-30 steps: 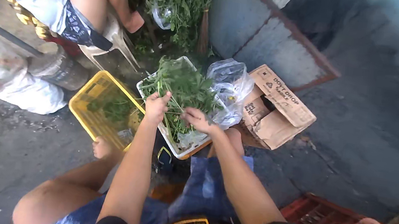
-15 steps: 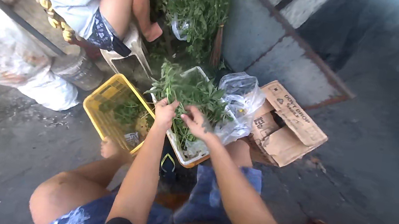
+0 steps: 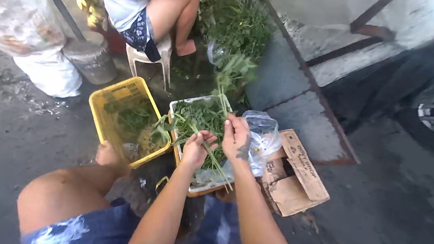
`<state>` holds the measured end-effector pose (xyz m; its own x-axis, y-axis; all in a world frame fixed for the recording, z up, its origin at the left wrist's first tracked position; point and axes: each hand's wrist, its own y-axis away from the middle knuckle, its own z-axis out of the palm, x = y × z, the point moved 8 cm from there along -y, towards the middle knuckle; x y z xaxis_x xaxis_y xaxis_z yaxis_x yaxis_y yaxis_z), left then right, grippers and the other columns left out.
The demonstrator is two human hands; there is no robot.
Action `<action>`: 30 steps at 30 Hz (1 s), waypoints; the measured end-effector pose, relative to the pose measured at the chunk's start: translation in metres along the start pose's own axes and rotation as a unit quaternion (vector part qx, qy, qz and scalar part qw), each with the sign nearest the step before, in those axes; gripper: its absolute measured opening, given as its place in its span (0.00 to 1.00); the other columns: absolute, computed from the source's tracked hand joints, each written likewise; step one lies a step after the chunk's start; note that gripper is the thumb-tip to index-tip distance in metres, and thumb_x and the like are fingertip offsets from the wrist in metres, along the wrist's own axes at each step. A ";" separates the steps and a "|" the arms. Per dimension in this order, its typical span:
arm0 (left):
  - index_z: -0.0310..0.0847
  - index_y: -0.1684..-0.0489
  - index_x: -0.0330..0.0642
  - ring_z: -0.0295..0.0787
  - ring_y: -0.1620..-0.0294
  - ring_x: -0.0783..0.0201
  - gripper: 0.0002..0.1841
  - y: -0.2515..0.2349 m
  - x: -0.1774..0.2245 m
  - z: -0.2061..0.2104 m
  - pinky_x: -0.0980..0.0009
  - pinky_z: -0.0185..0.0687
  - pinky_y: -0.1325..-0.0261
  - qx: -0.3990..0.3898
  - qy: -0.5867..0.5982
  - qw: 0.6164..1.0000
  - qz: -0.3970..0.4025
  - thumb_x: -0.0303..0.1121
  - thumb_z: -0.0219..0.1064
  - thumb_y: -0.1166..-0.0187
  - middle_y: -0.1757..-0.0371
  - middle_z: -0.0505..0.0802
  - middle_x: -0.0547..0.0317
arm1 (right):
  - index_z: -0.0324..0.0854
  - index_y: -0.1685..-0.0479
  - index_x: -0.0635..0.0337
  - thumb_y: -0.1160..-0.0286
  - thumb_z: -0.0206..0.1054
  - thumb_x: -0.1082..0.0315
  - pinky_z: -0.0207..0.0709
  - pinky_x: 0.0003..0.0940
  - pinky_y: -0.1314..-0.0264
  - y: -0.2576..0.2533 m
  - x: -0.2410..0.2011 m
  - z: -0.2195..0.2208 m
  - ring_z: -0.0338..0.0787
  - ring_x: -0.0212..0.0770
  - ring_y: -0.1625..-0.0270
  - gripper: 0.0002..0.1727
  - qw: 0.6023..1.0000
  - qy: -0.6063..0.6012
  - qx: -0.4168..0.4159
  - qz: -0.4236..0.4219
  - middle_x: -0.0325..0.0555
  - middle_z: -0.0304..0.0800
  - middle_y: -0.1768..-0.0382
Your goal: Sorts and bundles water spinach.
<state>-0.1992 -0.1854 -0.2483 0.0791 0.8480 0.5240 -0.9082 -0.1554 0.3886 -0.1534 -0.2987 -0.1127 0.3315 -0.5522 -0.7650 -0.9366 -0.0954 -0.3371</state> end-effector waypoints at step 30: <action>0.72 0.50 0.48 0.79 0.79 0.68 0.18 0.009 0.071 -0.016 0.66 0.86 0.68 0.124 -0.119 0.985 0.011 0.43 0.35 0.03 0.76 0.77 0.68 | 0.79 0.27 0.63 0.05 0.48 0.59 0.83 0.46 0.31 0.076 0.116 0.051 0.90 0.47 0.36 0.23 0.892 -0.240 -0.279 0.261 0.55 0.89 0.35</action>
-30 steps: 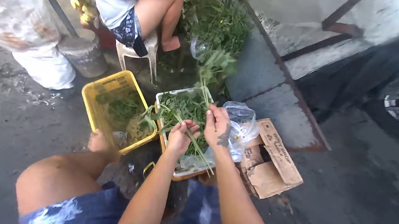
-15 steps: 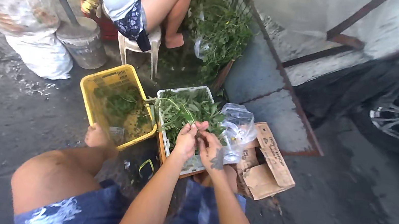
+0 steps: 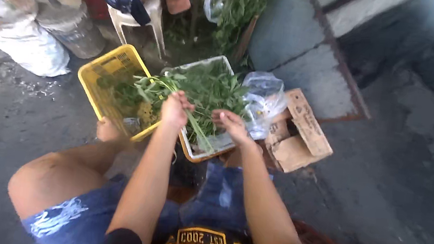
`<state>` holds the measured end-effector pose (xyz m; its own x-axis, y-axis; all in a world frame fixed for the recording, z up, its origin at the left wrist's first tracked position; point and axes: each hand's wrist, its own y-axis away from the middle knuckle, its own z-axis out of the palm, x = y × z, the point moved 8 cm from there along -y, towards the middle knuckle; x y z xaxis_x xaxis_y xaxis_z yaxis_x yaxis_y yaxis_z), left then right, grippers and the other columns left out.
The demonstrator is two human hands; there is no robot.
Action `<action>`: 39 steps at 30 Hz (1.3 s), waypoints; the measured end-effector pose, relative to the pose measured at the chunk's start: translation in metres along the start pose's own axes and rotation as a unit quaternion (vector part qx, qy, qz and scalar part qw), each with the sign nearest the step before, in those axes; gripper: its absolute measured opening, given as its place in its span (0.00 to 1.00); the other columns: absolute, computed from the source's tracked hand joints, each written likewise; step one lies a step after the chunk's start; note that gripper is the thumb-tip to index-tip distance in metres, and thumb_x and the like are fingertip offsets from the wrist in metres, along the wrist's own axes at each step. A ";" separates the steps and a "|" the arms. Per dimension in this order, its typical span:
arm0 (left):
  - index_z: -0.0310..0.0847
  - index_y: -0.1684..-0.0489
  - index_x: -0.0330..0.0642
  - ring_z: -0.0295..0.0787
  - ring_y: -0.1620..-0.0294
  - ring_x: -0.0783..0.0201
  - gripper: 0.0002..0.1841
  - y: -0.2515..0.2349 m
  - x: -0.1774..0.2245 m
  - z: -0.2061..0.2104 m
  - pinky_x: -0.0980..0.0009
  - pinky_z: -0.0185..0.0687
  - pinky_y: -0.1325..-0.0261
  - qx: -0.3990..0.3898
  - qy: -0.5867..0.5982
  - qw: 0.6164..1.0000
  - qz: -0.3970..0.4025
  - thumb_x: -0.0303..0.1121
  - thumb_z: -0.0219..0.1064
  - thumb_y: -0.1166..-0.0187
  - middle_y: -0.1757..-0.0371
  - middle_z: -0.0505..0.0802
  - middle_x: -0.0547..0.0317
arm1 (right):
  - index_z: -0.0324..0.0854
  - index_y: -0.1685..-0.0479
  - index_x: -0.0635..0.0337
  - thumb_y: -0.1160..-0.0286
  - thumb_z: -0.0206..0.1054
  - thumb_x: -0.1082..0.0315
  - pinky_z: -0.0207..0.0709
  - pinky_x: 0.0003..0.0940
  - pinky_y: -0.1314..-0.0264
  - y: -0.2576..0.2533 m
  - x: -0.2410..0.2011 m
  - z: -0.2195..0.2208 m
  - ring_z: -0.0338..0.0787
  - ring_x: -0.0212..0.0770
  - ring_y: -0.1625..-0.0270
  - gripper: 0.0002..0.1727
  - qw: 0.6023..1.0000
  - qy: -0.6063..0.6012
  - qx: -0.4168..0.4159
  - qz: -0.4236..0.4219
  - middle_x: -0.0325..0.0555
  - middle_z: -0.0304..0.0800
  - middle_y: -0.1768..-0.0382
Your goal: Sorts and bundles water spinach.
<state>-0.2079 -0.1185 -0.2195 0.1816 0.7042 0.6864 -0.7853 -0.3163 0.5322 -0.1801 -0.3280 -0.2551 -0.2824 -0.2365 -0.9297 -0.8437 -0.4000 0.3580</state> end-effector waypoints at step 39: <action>0.80 0.43 0.39 0.71 0.80 0.71 0.12 0.010 -0.057 0.012 0.77 0.72 0.75 -0.168 -0.068 0.979 -0.093 0.39 0.60 0.09 0.71 0.81 0.61 | 0.76 0.36 0.69 0.28 0.69 0.78 0.91 0.34 0.62 0.076 -0.036 0.016 0.93 0.39 0.64 0.20 0.972 0.064 0.087 -0.210 0.46 0.93 0.58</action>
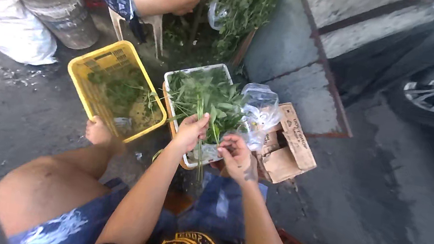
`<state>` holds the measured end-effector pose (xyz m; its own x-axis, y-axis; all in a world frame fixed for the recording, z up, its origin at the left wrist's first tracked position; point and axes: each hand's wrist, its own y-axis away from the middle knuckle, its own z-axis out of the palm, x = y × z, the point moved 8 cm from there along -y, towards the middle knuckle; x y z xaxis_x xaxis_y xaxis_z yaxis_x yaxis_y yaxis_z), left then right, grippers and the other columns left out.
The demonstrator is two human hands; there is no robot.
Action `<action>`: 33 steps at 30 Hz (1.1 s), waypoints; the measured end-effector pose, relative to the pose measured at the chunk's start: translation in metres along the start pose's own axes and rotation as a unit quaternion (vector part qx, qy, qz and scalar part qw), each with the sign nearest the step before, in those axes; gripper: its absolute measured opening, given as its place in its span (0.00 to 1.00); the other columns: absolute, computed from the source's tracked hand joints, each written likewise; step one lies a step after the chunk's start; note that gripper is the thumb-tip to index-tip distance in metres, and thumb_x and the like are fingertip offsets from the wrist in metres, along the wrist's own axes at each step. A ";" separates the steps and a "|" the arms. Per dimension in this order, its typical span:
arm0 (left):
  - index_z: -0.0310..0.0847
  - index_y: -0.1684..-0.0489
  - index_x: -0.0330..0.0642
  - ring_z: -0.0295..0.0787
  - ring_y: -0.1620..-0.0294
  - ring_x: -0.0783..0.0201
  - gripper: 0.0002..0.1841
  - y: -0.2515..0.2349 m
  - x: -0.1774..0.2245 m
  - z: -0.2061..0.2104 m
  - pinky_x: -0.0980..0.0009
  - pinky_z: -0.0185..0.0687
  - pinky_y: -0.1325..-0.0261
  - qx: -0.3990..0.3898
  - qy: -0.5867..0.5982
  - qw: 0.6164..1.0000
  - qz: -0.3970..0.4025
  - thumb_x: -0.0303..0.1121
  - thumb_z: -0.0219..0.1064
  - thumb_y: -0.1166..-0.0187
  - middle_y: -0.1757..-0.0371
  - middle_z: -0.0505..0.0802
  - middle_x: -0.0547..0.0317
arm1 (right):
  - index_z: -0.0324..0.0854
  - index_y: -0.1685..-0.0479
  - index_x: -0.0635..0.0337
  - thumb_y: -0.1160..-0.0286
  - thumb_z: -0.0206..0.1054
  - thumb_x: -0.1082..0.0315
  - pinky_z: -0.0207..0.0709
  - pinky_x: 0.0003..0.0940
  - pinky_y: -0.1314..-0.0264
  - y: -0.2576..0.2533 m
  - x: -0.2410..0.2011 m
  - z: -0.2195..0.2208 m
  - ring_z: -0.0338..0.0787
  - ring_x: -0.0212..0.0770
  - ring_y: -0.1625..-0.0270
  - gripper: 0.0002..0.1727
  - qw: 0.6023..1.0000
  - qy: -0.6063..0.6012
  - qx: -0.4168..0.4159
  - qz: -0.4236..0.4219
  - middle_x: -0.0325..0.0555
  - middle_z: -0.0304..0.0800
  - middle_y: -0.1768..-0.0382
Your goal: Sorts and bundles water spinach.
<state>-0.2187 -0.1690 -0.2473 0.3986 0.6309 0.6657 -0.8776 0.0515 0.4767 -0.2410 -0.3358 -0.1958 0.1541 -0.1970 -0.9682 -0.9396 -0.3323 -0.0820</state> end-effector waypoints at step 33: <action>0.84 0.50 0.42 0.62 0.87 0.75 0.06 -0.076 0.111 0.037 0.80 0.64 0.82 0.006 -0.136 0.983 0.126 0.31 0.62 0.13 0.81 0.75 0.67 | 0.75 0.22 0.61 0.12 0.54 0.43 0.75 0.49 0.19 -0.082 0.024 -0.019 0.84 0.48 0.26 0.33 0.983 0.118 0.027 0.135 0.55 0.85 0.30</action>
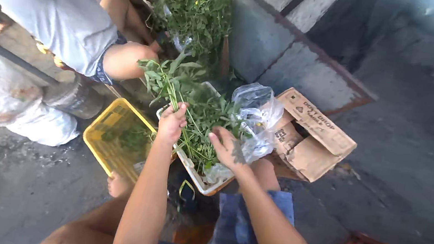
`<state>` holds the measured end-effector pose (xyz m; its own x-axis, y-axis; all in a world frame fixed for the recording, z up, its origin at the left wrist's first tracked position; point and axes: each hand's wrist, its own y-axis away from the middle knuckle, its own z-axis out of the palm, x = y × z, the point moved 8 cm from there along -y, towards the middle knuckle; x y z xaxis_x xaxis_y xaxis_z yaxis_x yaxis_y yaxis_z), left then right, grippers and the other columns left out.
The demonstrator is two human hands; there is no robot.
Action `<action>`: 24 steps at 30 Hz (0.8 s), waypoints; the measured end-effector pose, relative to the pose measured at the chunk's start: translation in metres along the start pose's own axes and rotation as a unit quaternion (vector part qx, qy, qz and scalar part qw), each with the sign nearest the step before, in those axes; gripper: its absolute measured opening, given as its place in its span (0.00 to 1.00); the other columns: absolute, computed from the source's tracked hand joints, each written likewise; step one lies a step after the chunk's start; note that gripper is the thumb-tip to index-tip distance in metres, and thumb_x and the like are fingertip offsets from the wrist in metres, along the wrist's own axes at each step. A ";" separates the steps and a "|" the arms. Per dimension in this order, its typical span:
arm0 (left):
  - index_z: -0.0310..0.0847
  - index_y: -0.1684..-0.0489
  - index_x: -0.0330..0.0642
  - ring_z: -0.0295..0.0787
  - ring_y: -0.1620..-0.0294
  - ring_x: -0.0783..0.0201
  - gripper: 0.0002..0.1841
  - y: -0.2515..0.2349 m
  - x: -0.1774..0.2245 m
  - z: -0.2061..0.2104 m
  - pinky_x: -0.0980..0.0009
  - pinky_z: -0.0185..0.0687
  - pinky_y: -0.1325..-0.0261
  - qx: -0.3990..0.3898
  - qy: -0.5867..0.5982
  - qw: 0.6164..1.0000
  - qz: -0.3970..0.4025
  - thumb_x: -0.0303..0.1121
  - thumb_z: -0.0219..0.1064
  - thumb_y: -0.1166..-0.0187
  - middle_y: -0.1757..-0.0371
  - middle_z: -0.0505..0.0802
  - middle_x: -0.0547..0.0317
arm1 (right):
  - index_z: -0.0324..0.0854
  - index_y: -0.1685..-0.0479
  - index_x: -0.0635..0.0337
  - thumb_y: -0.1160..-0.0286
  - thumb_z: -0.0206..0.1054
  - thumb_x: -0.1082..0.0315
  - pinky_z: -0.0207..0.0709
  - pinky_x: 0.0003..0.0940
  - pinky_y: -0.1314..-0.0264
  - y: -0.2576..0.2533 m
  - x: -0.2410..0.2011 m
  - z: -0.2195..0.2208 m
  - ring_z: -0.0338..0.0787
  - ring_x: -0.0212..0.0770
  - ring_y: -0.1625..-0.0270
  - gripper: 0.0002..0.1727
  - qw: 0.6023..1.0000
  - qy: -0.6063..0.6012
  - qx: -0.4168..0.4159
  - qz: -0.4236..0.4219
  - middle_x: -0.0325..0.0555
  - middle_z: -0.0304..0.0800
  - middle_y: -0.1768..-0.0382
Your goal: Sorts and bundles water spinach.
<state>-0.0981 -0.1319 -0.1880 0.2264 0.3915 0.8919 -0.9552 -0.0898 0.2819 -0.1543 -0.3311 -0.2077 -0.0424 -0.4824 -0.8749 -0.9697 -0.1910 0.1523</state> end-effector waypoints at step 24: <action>0.75 0.32 0.36 0.91 0.55 0.58 0.21 0.044 -0.123 0.015 0.58 0.89 0.47 0.051 0.142 0.984 -0.097 0.40 0.41 0.03 0.53 0.91 0.48 | 0.88 0.38 0.56 0.16 0.60 0.65 0.86 0.48 0.35 -0.011 -0.029 0.024 0.94 0.45 0.46 0.16 0.988 0.108 0.068 -0.085 0.47 0.96 0.50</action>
<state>-0.1656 -0.1976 -0.2802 0.3262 0.6486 0.6877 -0.8723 -0.0738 0.4834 -0.1485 -0.2950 -0.1953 0.1626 -0.6275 -0.7615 -0.9823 -0.1760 -0.0648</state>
